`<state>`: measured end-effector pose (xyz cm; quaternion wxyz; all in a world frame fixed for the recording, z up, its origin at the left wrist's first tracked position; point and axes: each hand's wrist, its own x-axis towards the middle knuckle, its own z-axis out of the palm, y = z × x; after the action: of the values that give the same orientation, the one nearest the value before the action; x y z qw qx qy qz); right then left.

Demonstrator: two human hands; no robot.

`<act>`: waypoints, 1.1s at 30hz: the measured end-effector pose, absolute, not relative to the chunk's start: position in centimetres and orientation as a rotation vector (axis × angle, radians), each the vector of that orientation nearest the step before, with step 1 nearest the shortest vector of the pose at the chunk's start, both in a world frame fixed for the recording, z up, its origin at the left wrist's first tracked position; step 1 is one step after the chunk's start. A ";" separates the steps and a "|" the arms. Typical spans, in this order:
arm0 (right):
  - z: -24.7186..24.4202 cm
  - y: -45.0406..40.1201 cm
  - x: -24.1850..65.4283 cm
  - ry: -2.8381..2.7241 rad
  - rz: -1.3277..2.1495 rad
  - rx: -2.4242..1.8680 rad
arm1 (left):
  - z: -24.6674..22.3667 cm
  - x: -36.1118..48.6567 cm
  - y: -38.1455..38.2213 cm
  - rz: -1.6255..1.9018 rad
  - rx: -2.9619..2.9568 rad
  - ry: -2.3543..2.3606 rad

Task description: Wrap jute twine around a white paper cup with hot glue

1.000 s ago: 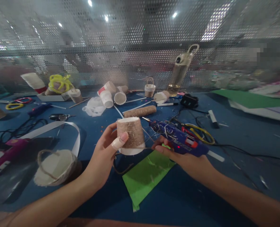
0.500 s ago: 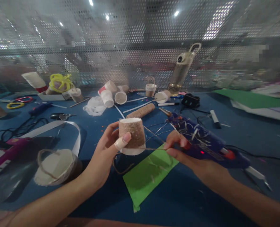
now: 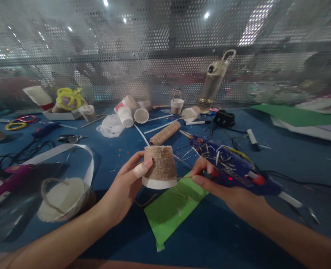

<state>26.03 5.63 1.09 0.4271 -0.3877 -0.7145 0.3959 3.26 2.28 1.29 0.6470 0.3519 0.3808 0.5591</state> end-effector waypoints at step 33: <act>0.7 5.3 25.2 -1.689 1.055 -1.170 | 1.1 3.5 1.9 1.212 0.813 0.802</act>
<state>25.23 5.34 0.70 0.4039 -0.4635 -0.6689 0.4178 3.54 1.94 1.09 0.6730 0.3613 0.3561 0.5382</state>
